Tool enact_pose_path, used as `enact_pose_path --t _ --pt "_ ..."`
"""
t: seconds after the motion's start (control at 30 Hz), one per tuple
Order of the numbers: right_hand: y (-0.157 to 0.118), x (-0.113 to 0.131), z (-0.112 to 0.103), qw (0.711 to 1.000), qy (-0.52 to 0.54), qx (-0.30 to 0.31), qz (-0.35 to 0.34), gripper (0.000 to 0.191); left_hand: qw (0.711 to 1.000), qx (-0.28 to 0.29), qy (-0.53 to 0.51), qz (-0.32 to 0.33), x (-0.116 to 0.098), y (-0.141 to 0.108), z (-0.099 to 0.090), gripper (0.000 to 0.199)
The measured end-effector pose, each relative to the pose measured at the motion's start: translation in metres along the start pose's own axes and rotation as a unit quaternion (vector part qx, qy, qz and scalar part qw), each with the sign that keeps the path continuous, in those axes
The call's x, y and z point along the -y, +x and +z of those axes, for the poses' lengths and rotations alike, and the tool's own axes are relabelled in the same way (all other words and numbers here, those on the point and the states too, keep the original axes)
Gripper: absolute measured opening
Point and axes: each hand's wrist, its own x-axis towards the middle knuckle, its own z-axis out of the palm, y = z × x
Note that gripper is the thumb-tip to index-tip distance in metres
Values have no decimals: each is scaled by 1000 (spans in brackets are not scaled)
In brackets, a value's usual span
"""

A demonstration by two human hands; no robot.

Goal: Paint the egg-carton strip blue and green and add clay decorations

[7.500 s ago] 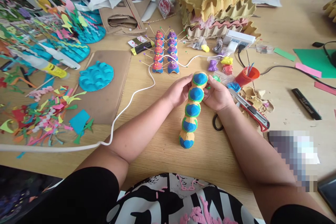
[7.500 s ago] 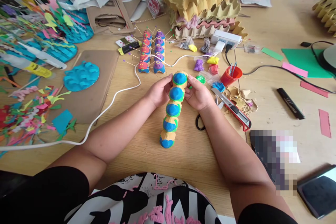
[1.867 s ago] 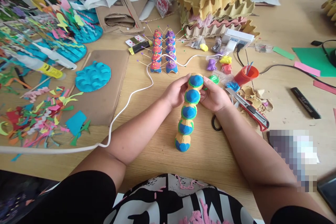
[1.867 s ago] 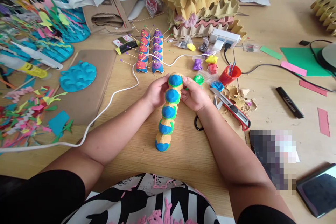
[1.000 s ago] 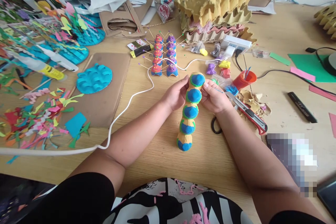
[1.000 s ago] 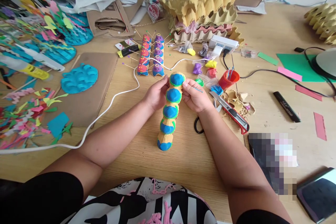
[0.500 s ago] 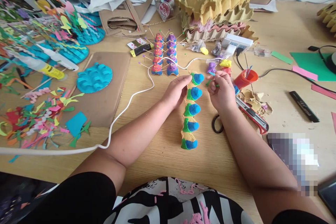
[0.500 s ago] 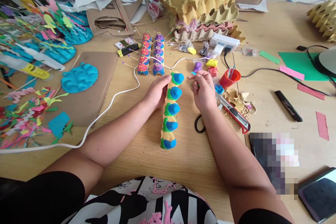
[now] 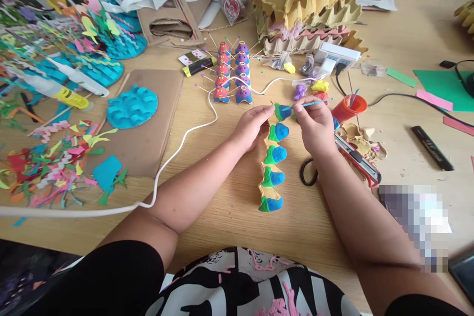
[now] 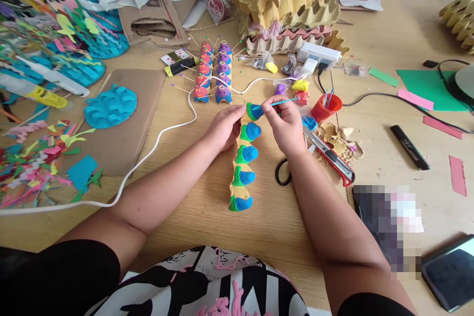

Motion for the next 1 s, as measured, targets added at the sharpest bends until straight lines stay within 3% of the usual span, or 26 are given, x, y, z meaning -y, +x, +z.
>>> enact_pose_path --t 0.4,0.7,1.0 --pt "3 -1 -9 975 -177 68 -119 43 999 8 40 -9 3 0 -3 38" --pt "2 14 -3 997 -74 23 -12 34 997 -8 69 -16 2 -2 -1 28" --pt "2 12 -4 997 -75 25 -14 33 997 13 72 -16 1 -4 -2 28"
